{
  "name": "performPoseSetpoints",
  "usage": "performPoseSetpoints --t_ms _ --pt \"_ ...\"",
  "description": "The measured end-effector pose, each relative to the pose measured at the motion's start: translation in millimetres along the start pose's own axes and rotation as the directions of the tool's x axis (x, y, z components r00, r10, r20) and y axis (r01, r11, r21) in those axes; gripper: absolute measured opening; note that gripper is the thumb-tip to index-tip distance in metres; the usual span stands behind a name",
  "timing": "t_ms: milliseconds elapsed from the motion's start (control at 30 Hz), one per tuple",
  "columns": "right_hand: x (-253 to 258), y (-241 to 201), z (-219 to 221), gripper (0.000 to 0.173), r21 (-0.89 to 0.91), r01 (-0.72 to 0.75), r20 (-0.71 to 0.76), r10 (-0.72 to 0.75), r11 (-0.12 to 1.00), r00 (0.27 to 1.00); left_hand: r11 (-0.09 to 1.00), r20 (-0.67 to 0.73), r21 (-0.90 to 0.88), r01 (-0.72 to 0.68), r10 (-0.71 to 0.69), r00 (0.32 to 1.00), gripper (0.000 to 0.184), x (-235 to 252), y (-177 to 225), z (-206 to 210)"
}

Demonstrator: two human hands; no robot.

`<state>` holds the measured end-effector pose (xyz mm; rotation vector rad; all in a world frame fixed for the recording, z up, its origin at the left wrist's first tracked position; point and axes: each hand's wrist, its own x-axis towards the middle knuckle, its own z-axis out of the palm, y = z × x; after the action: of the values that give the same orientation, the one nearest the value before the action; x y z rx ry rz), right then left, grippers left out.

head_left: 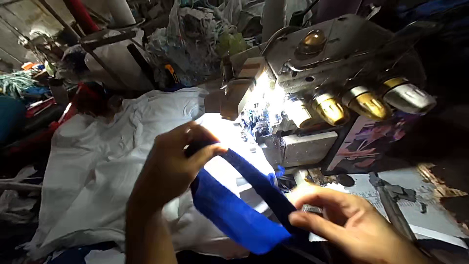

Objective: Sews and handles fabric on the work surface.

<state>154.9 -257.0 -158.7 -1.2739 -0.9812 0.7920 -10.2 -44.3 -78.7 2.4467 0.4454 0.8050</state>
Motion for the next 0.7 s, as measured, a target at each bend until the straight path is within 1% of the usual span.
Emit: performPoseSetpoints --t_ms 33,67,100,167,267,367,400,467,533,600,633,700 --pt "8 16 3 0.009 -0.095 0.022 -0.089 -0.031 0.995 0.996 1.0 0.004 0.026 -0.015 0.015 1.0 0.005 15 -12 11" --pt "15 29 5 0.014 -0.15 0.01 -0.131 -0.03 0.989 0.991 1.0 0.01 0.024 -0.005 0.005 1.0 0.006 24 -22 21" --pt "20 39 5 0.016 -0.156 0.005 -0.144 -0.028 0.988 0.989 0.999 0.022 -0.002 0.033 -0.033 0.999 0.007 29 -29 30" --pt "25 46 4 0.015 -0.133 0.028 -0.127 -0.045 0.991 0.991 0.995 0.02 -0.037 0.089 -0.088 0.996 0.01 34 -35 40" --pt "22 46 2 0.011 -0.067 0.05 -0.093 -0.057 0.996 0.994 0.997 -0.022 -0.059 0.041 -0.042 0.999 0.014 31 -41 47" --pt "21 48 5 0.009 -0.009 0.07 -0.114 -0.071 0.997 0.991 0.994 -0.038 -0.1 0.037 -0.041 0.998 0.009 28 -49 53" --pt "21 49 7 0.009 -0.019 0.078 -0.127 -0.08 0.997 0.989 0.995 -0.038 -0.092 0.046 -0.05 0.998 0.008 27 -51 54" --pt "18 48 9 0.013 -0.081 0.088 -0.143 -0.099 0.993 0.985 0.998 -0.043 -0.022 0.051 -0.052 0.998 0.008 25 -53 56" --pt "13 37 9 0.018 -0.162 0.062 -0.12 -0.081 0.985 0.989 0.997 -0.037 0.028 0.065 -0.064 0.997 0.009 23 -52 56" --pt "4 26 9 0.024 -0.214 0.062 -0.062 -0.077 0.975 0.995 0.989 0.007 0.04 0.141 -0.142 0.99 0.012 19 -42 53" --pt "-1 23 10 0.024 -0.217 0.075 -0.028 -0.083 0.973 0.996 0.984 0.039 0.028 0.176 -0.177 0.983 0.011 16 -37 51" --pt "-11 23 10 0.022 -0.197 0.1 0.023 -0.098 0.975 0.995 0.975 0.058 -0.002 0.221 -0.22 0.974 0.009 14 -32 51"
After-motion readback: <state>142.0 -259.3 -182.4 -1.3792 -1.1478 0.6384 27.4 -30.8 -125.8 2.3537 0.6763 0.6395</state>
